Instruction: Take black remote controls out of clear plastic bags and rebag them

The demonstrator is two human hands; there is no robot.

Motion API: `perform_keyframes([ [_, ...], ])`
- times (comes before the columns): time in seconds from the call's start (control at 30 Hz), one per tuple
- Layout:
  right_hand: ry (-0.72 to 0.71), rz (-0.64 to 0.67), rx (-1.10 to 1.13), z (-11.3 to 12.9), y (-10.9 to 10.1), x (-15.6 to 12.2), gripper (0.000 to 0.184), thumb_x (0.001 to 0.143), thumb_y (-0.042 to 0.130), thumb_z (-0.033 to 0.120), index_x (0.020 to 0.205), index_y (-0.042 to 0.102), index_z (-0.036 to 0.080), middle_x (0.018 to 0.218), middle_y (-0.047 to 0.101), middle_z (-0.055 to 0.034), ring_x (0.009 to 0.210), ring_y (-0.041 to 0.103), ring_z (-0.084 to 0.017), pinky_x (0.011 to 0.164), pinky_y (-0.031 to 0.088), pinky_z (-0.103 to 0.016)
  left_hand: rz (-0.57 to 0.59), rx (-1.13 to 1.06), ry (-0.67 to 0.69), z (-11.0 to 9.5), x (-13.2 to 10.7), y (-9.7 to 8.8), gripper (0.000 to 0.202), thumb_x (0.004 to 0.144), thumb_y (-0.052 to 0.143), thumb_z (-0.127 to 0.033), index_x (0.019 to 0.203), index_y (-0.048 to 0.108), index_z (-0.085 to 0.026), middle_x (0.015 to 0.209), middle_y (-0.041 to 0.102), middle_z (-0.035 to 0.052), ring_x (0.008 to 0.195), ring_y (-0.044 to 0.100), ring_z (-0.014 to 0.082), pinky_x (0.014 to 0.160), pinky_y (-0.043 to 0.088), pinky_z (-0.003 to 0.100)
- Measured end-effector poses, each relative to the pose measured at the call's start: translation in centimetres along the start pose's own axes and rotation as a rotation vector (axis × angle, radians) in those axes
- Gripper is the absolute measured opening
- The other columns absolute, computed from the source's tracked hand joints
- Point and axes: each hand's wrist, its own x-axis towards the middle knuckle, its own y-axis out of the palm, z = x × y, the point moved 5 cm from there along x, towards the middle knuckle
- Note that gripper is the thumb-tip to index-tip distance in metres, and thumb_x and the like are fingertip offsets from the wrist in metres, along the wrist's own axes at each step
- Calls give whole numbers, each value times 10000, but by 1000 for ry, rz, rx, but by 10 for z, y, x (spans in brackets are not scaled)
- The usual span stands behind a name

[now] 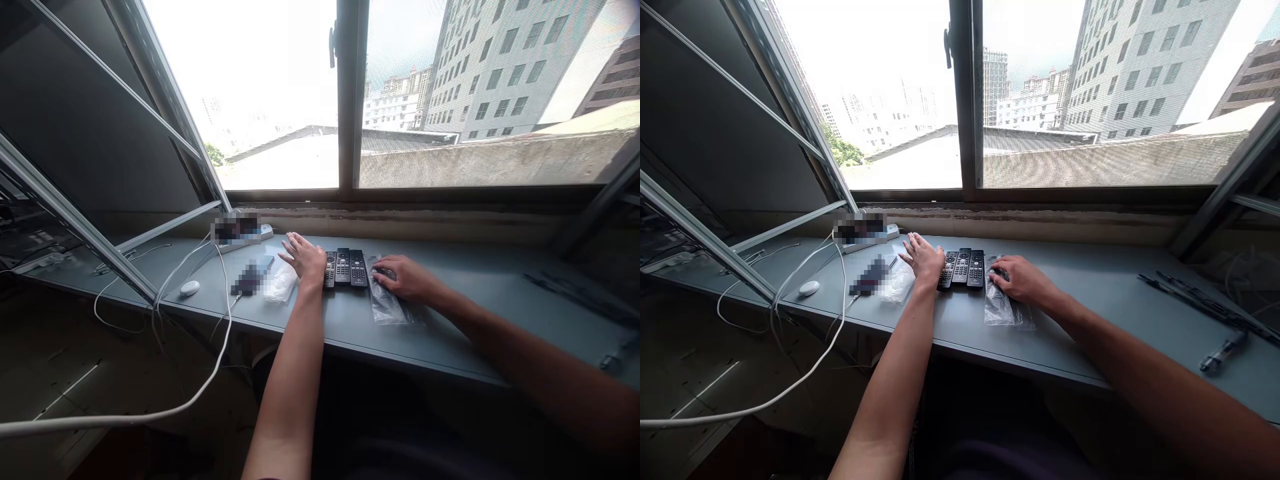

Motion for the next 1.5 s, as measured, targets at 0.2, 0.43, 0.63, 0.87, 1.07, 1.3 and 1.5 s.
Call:
perform_keyframes([
  [0.2,-6,-4,7,0,0,0,440,1098,646,477,1382,849,209,1459,785,-165,1407,692,-407,1176,568,-534,-161,-198,155,-7,-4,-17,906,1045,444,-60,1864,79,-187,1908,213,186,1754,285,351,1399,345,564],
  [0.43,0,-3,-10,1,0,0,476,1098,624,491,1391,842,185,1475,776,-174,1419,685,-428,1175,577,-553,-211,-551,314,-7,0,-9,872,1059,405,17,1851,165,-259,1602,687,157,1292,768,264,1055,661,433],
  [0.63,-19,-74,26,-3,2,1,433,1063,689,473,1397,827,235,1401,811,-156,1357,730,-422,1160,591,-560,-45,-515,583,-30,-4,8,340,1105,590,-169,1387,771,-228,1197,865,106,1109,812,274,1008,618,379],
  [0.87,-134,-332,203,9,-13,-1,733,1032,764,455,1712,554,280,1596,690,-155,1371,734,-407,1186,587,-601,173,-417,803,-50,-26,21,208,1086,663,-266,1130,865,-254,1073,876,70,986,797,235,910,575,296],
  [1.07,-269,-447,268,31,-31,-6,257,1075,739,337,1316,825,329,1293,807,-81,1187,792,-332,1064,647,-521,218,-437,866,-57,-35,25,268,1046,687,-207,1225,874,-272,1179,880,53,1075,817,230,969,582,291],
  [1.3,-260,-468,275,29,-31,-7,240,1076,745,336,1298,833,344,1303,786,-78,1178,784,-327,1038,653,-531,259,-507,953,-59,-41,26,252,1066,704,-242,1235,889,-259,1174,880,42,1069,816,220,974,589,286],
  [1.5,-234,-501,227,28,-34,-8,223,1083,733,332,1280,837,329,1352,761,-102,1243,759,-340,1038,644,-547,275,-519,931,-61,-44,21,247,1085,712,-343,1220,902,-260,1154,885,39,1018,821,213,933,594,276],
])
